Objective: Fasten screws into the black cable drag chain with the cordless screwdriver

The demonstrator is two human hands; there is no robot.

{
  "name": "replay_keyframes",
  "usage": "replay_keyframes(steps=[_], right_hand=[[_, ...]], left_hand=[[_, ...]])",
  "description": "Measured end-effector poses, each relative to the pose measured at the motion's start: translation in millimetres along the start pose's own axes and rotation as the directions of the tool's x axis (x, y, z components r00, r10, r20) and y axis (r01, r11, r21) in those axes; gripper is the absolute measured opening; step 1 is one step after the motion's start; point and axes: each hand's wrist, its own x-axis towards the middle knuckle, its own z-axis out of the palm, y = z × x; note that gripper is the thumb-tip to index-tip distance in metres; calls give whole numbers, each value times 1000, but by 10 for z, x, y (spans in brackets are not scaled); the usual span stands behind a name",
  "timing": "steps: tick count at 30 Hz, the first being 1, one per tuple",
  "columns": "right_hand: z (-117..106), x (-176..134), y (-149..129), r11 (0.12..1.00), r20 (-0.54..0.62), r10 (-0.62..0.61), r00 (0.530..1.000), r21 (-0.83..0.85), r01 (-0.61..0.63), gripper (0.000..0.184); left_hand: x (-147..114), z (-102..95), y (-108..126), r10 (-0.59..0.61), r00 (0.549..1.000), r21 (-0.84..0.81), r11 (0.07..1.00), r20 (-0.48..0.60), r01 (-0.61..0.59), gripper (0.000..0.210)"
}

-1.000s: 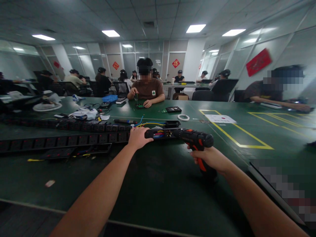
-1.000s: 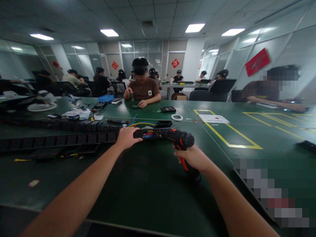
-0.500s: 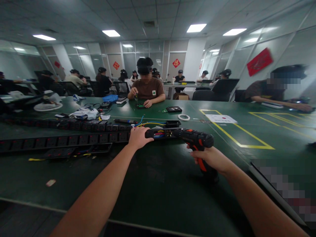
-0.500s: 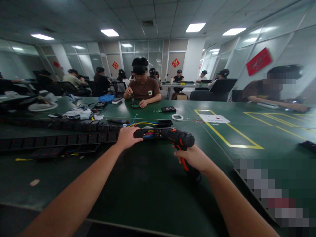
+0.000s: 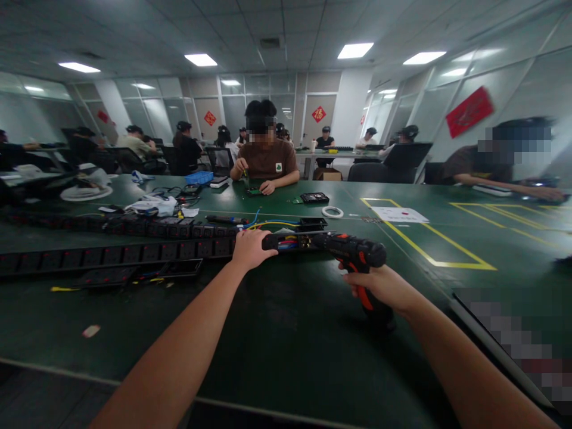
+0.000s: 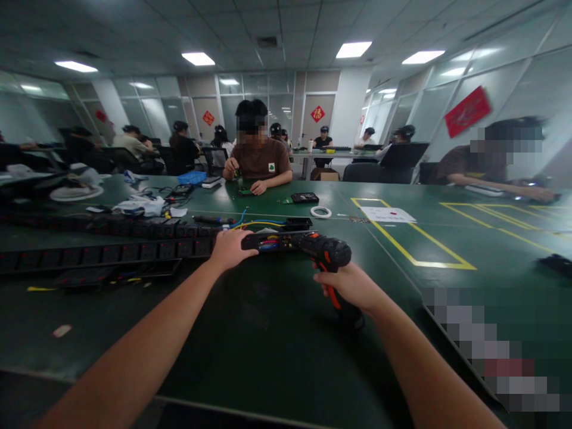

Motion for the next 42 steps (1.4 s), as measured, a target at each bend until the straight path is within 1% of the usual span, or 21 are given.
replay_keyframes(steps=[12,17,25,34,42], right_hand=[[12,-25,-42,1000,-6,13,1000,9,-13,39],[2,-26,-44,1000,0,12,1000,11,-12,38],[-4,-1,-5,1000,3,3,1000,-2,-3,36],[-4,-15,-24,1000,5,-3,1000,-7,3,35],[-4,3,-9,1000,2,2,1000,-18,-2,35]], left_hand=[[0,-9,-6,-11,1000,-10,1000,19,11,60],[3,-28,7,-20,999,-18,1000,45,21,59],[2,-26,13,-18,999,-12,1000,38,19,60],[-3,-25,5,-14,999,-13,1000,29,14,59],[-5,-47,18,-29,998,-15,999,48,30,58]])
